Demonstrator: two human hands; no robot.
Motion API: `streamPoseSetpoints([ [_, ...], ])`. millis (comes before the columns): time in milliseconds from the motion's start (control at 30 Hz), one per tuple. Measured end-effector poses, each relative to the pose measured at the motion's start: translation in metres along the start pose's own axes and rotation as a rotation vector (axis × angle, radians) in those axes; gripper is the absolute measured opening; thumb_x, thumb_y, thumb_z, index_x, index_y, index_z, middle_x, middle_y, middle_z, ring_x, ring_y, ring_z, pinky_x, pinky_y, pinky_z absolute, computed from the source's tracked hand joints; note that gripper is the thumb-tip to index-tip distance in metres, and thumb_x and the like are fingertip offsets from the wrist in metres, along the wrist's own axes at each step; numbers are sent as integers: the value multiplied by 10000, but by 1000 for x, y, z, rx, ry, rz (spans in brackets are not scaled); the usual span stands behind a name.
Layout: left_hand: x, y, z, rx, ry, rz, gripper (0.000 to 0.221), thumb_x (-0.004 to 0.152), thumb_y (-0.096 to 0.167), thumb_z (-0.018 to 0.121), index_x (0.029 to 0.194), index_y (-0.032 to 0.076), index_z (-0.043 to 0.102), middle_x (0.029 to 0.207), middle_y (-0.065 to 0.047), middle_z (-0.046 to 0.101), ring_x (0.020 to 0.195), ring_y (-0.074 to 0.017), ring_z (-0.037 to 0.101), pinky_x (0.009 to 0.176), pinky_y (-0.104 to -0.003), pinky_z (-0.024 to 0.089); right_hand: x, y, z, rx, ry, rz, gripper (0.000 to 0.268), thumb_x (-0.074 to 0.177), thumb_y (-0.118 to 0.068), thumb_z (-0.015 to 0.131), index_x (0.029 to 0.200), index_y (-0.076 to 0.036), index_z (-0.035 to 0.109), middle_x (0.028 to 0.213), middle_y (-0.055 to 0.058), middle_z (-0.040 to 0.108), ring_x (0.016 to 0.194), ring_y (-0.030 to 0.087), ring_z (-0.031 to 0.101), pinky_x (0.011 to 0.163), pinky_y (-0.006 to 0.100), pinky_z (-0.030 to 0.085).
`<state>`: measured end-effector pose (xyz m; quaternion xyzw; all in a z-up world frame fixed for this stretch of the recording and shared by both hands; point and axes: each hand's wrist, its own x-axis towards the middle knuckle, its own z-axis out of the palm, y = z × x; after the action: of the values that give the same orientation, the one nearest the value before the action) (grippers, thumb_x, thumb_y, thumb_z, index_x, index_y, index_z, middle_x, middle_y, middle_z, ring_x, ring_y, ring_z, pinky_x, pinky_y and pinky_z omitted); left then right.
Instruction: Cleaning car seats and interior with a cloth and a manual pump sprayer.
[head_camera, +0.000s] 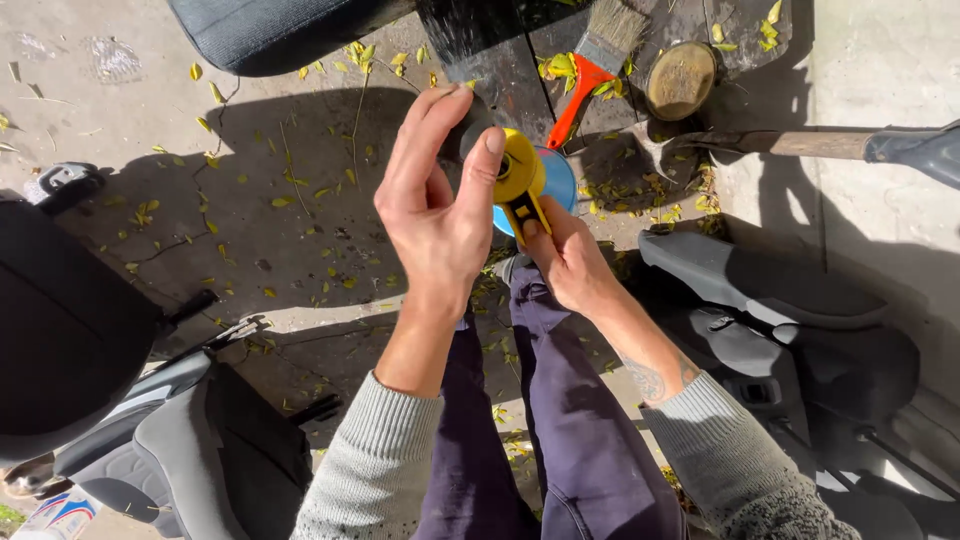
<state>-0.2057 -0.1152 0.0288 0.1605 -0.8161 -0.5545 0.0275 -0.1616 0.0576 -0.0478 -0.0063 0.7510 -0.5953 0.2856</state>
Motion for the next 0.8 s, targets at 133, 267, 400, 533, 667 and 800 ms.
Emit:
streamPoseSetpoints([
  [133, 0, 5, 11, 87, -222, -13, 283, 955, 265, 777, 1208, 144, 740, 1176, -4, 762, 875, 6, 630, 741, -187, 495, -18, 9, -18, -11, 24, 44, 148, 1071, -131, 441, 1123, -26, 532, 760, 14, 528, 645, 130, 452, 595, 321, 413],
  [267, -2, 17, 31, -71, 90, 48, 309, 920, 181, 791, 1200, 68, 723, 1247, -102, 738, 698, -152, 629, 532, -256, 409, -14, 7, -41, 28, -6, 64, 222, 1050, -136, 405, 1202, -37, 533, 788, -3, 580, 706, 103, 528, 649, 294, 463],
  [400, -10, 16, 49, 44, -39, 205, 283, 1046, 190, 793, 1287, 68, 706, 1319, -97, 721, 1102, -193, 754, 886, -246, 598, -22, 11, -65, -9, -2, -5, 141, 1084, -160, 442, 1081, -34, 507, 789, 16, 554, 680, 126, 485, 613, 318, 429],
  [533, -11, 26, 80, -103, 5, 105, 330, 1003, 166, 778, 1297, 46, 690, 1340, -142, 705, 1009, -203, 725, 761, -242, 554, -16, -8, -87, -16, -12, 54, 203, 1031, -152, 434, 1168, -40, 534, 785, 4, 598, 681, 107, 531, 610, 301, 451],
  [667, 12, 35, 87, 122, -144, 147, 311, 982, 243, 825, 1247, 101, 745, 1233, -67, 785, 940, -170, 760, 764, -259, 568, -5, 11, -113, -86, 1, -92, 149, 1090, -178, 459, 1080, -37, 505, 773, 1, 560, 669, 113, 507, 617, 304, 433],
  [800, 5, 31, 114, -11, -45, 70, 327, 980, 243, 793, 1266, 105, 715, 1254, -72, 765, 742, -140, 656, 633, -263, 495, -25, 22, -128, -28, 26, 77, 176, 1060, -184, 458, 1112, -38, 542, 749, -4, 556, 656, 111, 495, 597, 310, 433],
])
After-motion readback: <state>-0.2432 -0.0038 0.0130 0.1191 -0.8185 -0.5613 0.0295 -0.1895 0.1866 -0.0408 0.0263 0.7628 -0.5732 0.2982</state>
